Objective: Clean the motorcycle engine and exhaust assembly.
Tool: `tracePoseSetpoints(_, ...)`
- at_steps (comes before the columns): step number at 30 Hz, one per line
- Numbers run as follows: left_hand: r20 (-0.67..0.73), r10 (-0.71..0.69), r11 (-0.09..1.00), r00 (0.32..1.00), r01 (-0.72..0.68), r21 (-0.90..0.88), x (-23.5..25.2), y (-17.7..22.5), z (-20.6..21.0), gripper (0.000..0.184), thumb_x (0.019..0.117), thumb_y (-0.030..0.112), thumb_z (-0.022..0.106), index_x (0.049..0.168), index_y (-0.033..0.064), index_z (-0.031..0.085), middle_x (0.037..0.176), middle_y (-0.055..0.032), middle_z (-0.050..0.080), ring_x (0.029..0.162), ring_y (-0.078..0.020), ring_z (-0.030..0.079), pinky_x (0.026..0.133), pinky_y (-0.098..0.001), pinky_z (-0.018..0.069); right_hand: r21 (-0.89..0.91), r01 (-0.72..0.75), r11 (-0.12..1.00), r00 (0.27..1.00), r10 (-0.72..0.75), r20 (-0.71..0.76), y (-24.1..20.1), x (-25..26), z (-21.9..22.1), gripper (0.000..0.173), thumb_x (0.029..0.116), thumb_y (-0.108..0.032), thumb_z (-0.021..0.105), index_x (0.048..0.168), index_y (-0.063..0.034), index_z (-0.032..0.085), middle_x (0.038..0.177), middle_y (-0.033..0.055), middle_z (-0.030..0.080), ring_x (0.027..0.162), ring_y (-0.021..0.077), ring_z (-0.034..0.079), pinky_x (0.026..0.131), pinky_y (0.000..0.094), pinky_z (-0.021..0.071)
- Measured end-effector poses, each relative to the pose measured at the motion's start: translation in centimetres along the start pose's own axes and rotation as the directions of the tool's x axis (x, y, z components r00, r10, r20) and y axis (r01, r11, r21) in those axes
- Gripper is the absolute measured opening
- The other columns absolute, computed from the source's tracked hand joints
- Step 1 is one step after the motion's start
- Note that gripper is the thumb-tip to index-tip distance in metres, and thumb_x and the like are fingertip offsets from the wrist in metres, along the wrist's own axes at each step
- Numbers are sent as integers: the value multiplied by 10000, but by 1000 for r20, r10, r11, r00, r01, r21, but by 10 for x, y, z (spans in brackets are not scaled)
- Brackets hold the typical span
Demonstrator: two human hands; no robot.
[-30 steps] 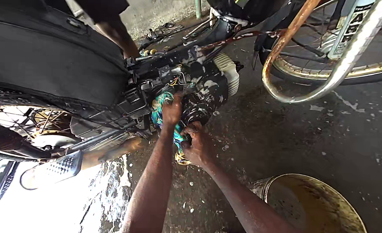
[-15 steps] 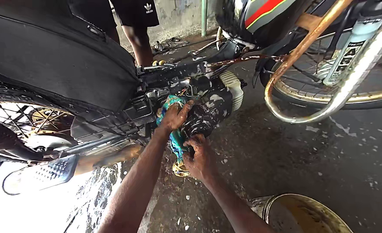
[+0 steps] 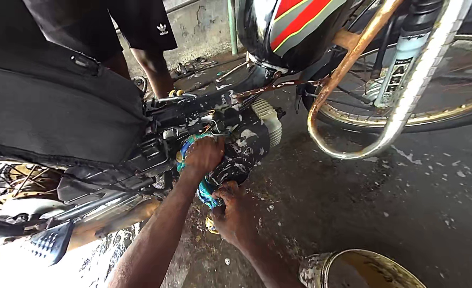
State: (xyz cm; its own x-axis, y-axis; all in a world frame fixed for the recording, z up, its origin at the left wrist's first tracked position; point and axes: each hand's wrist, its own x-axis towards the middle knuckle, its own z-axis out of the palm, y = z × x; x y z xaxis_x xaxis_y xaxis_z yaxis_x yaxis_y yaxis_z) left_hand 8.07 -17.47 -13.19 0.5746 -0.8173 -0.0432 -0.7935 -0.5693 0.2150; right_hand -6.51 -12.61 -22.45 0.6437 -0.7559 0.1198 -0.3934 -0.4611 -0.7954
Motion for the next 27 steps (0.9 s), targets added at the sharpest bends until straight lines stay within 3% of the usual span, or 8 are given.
tracePoseSetpoints(3,-75,195,971,978,-204,-126,10,-30,7,663,1090,513,331,842,0,670,832,-221,675,899,-415,690,805,-654,520,20,23,1000,999,-22,-26,-1,2,2,316,814,-217,661,1105,-176,779,1234,87,672,1141,281,630,867,462,555)
tracePoseSetpoints(6,-123,280,933,952,-301,-198,14,-46,12,708,1046,602,342,780,30,663,727,-159,644,796,-353,681,757,-623,518,42,68,997,994,-64,-94,2,1,4,306,776,-199,686,1064,-179,786,1225,105,679,1136,293,639,832,450,567)
tracePoseSetpoints(10,-303,239,853,922,-349,-387,17,-55,33,637,980,637,453,921,70,736,802,-94,691,830,-244,683,805,-557,533,61,130,990,981,-119,-155,6,1,9,303,742,-204,699,1030,-189,792,1199,97,687,1156,324,620,818,463,564)
tracePoseSetpoints(15,-286,165,686,944,-318,-654,10,-58,44,567,951,582,556,1198,92,699,1073,-45,727,1020,-105,667,978,-417,529,80,128,988,982,-115,-152,7,-2,9,287,754,-216,693,1023,-203,792,1168,83,697,1137,317,624,811,471,552)
tracePoseSetpoints(18,-188,56,844,981,-147,-515,4,-37,30,578,1028,573,450,1034,60,717,892,-117,682,887,-250,656,849,-544,515,77,107,991,990,-99,-105,6,-2,6,275,789,-220,695,1041,-178,797,1164,78,699,1119,299,634,832,475,555)
tracePoseSetpoints(20,-53,-10,965,999,-4,-263,0,-20,12,741,1059,632,307,958,17,707,970,-228,701,1018,-392,684,894,-645,510,51,69,996,997,-67,-45,6,-1,3,249,816,-237,697,1039,-184,791,1194,61,685,1141,288,623,840,479,555)
tracePoseSetpoints(23,60,-45,997,997,41,69,-2,-4,-2,890,1059,650,105,1071,-3,709,1154,-257,699,1179,-429,653,949,-647,506,18,44,999,999,-44,28,6,1,-3,222,836,-259,704,1031,-190,785,1223,46,665,1170,279,596,864,493,536)
tracePoseSetpoints(27,97,-68,979,993,48,198,-7,10,-18,908,1054,657,73,1146,18,712,1236,-258,682,1227,-447,625,955,-684,480,-6,52,999,998,-52,43,5,3,-5,170,841,-258,713,969,-165,774,1201,49,671,1171,260,606,895,486,532)
